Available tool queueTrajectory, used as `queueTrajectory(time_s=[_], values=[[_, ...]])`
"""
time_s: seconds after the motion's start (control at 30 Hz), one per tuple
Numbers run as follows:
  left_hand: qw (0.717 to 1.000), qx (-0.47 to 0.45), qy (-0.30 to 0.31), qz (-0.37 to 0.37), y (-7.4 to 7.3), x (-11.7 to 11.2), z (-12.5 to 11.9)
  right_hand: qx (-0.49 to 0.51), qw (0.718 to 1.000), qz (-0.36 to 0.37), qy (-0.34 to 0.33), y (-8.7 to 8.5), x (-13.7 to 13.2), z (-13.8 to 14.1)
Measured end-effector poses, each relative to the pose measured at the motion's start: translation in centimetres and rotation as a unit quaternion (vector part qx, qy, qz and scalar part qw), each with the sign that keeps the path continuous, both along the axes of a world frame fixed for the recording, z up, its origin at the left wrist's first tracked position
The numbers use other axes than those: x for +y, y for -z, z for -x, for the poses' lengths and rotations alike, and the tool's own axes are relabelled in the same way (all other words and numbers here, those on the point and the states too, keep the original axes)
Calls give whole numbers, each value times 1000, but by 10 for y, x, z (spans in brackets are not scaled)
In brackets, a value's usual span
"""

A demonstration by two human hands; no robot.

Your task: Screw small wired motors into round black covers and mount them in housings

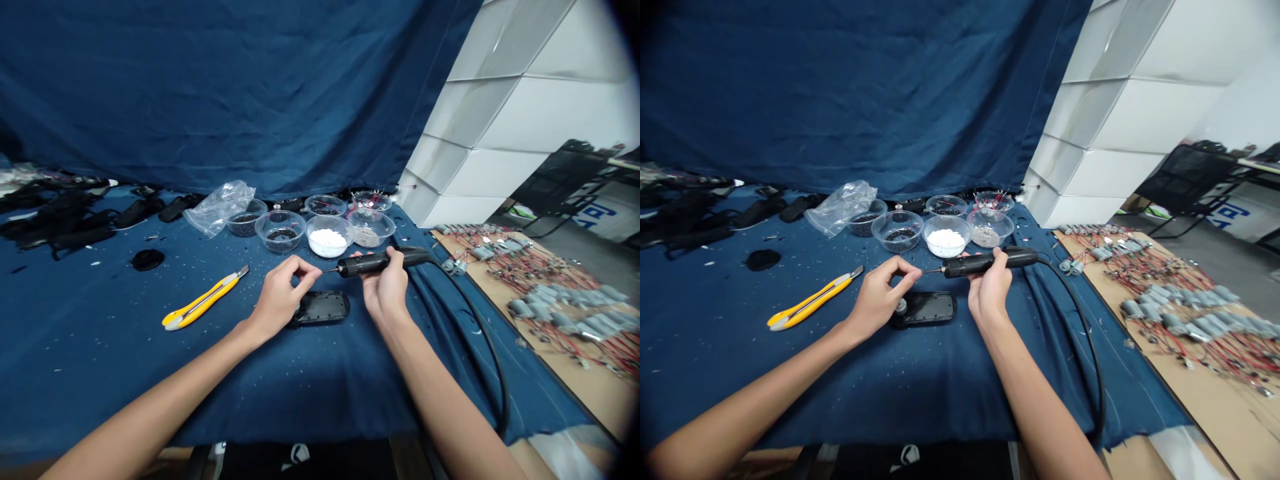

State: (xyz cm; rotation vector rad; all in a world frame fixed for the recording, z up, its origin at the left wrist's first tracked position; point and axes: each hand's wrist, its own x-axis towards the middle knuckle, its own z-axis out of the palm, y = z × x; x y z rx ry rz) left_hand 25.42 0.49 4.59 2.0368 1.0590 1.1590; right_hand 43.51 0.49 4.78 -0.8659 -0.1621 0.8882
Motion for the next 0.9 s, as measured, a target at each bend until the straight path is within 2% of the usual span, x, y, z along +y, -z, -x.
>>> queueTrajectory(time_s=[0.2,0.33,0.4,0.5,0.6,0.7,0.9], values=[[1000,9,-28,2,4,-2,-3,-2,1000,-1,6,2,1,4],[1000,15,-23,-3,8,-1,-7,-11,1000,2,13,6,2,5],[999,32,-3,-10,6,1,-5,-20,1000,1,13,6,0,4],[992,106,69,-3,0,9,8,-38,999,-15,18,2,-6,4],[966,214,136,41,-4,18,29,-88,993,-50,53,-2,-12,5],[939,290,164,82,-1,20,43,-149,981,-83,88,-3,-15,10],[939,287,180,58,13,13,38,-227,964,-106,89,6,-15,19]])
